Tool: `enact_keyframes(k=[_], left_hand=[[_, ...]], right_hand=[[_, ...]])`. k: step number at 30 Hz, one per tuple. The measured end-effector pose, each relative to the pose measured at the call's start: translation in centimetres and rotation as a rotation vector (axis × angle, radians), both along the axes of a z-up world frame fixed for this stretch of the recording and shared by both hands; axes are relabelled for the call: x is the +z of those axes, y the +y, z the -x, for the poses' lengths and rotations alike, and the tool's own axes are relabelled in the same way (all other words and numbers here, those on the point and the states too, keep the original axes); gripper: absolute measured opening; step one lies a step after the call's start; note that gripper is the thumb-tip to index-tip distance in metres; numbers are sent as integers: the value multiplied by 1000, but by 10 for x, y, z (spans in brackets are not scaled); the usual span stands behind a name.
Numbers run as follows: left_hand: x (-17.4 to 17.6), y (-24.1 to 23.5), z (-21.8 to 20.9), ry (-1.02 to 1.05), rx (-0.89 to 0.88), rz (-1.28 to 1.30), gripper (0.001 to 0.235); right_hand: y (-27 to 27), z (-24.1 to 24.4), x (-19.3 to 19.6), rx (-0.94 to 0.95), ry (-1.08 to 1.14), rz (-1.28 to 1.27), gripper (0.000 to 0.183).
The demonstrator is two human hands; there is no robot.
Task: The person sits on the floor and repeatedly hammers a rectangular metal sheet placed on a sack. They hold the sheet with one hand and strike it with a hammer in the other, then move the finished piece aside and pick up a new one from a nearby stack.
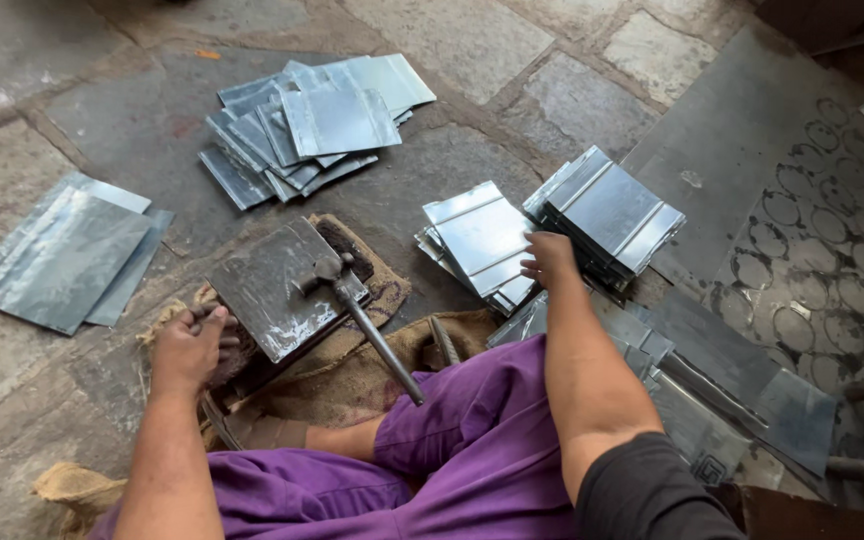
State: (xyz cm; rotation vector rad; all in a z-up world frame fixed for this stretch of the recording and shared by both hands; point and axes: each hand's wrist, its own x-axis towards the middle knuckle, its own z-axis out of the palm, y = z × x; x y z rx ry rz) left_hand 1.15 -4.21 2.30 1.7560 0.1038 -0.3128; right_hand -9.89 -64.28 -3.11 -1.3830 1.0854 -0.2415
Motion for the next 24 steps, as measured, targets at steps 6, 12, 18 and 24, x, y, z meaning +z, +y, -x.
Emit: enact_keyframes(k=[6, 12, 18, 24], left_hand=[[-4, 0, -7, -110, 9, -67, 27], [1, 10, -7, -224, -29, -295, 30], [24, 4, -7, -157, -27, -311, 43], [42, -2, -6, -157, -49, -413, 46]], right_hand=[[56, -22, -20, 512, 604, 498, 51], [117, -27, 7, 720, 888, 825, 94], [117, -35, 0, 798, 1061, 765, 100], [112, -36, -10, 802, 1054, 775, 89]])
